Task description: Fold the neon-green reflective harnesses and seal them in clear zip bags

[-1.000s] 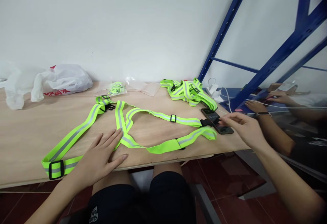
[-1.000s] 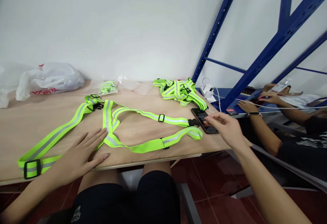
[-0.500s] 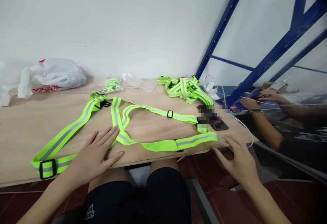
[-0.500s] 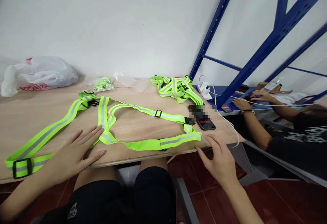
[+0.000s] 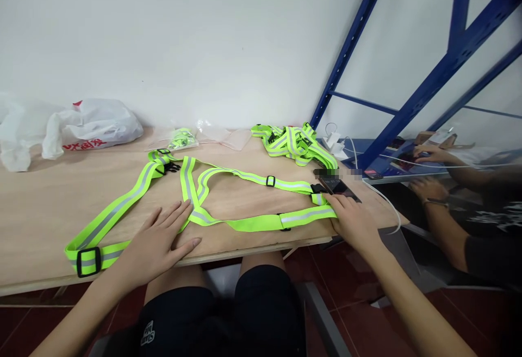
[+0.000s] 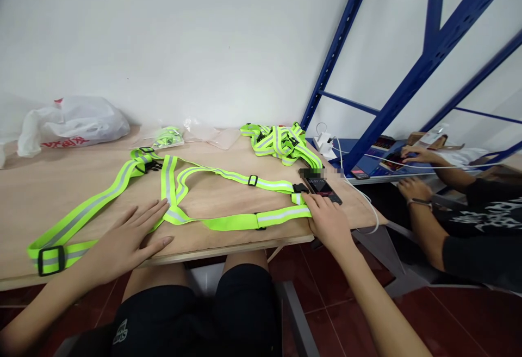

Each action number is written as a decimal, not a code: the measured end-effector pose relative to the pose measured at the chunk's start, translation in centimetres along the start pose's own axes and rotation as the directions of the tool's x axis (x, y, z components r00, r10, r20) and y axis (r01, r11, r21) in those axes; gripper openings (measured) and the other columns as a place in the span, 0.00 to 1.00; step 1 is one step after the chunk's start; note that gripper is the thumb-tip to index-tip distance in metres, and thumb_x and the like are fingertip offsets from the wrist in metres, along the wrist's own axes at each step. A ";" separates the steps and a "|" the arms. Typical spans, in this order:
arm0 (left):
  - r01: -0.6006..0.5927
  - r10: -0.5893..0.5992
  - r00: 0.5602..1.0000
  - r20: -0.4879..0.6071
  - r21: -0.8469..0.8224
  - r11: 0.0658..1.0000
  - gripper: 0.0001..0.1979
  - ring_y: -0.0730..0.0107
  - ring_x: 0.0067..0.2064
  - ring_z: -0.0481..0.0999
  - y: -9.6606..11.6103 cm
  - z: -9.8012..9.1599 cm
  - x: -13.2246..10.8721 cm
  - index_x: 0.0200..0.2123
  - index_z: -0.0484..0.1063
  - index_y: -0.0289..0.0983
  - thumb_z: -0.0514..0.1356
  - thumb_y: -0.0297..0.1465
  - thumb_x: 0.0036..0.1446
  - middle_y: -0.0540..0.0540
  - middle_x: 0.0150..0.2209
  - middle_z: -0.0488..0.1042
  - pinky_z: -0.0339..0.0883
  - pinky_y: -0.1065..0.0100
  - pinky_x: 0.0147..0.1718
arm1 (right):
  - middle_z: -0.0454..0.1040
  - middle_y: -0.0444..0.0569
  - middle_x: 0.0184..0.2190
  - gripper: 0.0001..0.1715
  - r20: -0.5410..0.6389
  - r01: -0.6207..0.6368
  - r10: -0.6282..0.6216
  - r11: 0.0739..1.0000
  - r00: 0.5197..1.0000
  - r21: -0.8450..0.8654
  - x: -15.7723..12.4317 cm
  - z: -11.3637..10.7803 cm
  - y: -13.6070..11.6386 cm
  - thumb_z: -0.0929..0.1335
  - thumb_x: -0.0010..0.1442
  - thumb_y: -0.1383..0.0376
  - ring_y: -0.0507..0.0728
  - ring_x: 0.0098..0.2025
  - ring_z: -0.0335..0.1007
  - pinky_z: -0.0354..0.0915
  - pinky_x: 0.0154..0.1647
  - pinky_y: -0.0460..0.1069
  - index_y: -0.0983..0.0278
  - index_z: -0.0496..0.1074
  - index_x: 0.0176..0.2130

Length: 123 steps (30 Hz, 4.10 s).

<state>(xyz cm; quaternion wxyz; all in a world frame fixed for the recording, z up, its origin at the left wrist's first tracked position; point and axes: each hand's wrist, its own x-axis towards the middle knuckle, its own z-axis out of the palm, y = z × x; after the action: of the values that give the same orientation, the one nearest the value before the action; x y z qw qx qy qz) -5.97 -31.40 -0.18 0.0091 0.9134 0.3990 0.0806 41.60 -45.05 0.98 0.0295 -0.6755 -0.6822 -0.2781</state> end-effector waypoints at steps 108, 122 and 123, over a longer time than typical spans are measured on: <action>0.065 -0.065 0.997 0.047 0.006 0.998 0.39 0.49 0.71 0.53 -1.7 -0.2 -1.1 0.70 0.54 0.37 0.44 0.55 0.65 0.42 0.70 0.55 0.47 0.45 0.67 | 0.78 0.48 0.30 0.13 0.157 0.002 -0.117 0.808 0.981 0.589 8.4 -9.8 -2.3 0.63 0.59 0.72 0.55 0.30 0.69 0.57 0.31 0.47 0.64 0.76 0.37; 0.071 -0.071 0.997 0.026 0.003 0.997 0.37 0.47 0.71 0.53 -1.1 -0.7 -1.0 0.69 0.57 0.41 0.45 0.55 0.65 0.41 0.70 0.54 0.48 0.44 0.66 | 0.74 0.45 0.31 0.17 0.360 -0.348 0.037 -0.180 0.932 0.920 6.9 -7.1 -1.6 0.74 0.49 0.56 0.54 0.33 0.72 0.68 0.38 0.49 0.63 0.71 0.35; 0.072 -0.072 0.997 0.020 0.000 0.997 0.37 0.47 0.71 0.53 -1.1 -0.6 -1.0 0.69 0.57 0.41 0.45 0.55 0.65 0.41 0.70 0.55 0.48 0.44 0.66 | 0.74 0.45 0.31 0.18 0.388 -0.373 0.030 -0.215 0.921 0.903 7.1 -7.0 -1.2 0.75 0.48 0.56 0.53 0.31 0.71 0.68 0.36 0.48 0.63 0.71 0.35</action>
<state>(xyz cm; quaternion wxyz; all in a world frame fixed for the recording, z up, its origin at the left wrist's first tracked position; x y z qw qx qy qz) -7.52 -31.44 0.23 0.0161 0.8992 0.4315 0.0713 37.52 -41.46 9.42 0.5016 -0.5367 -0.5254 0.4293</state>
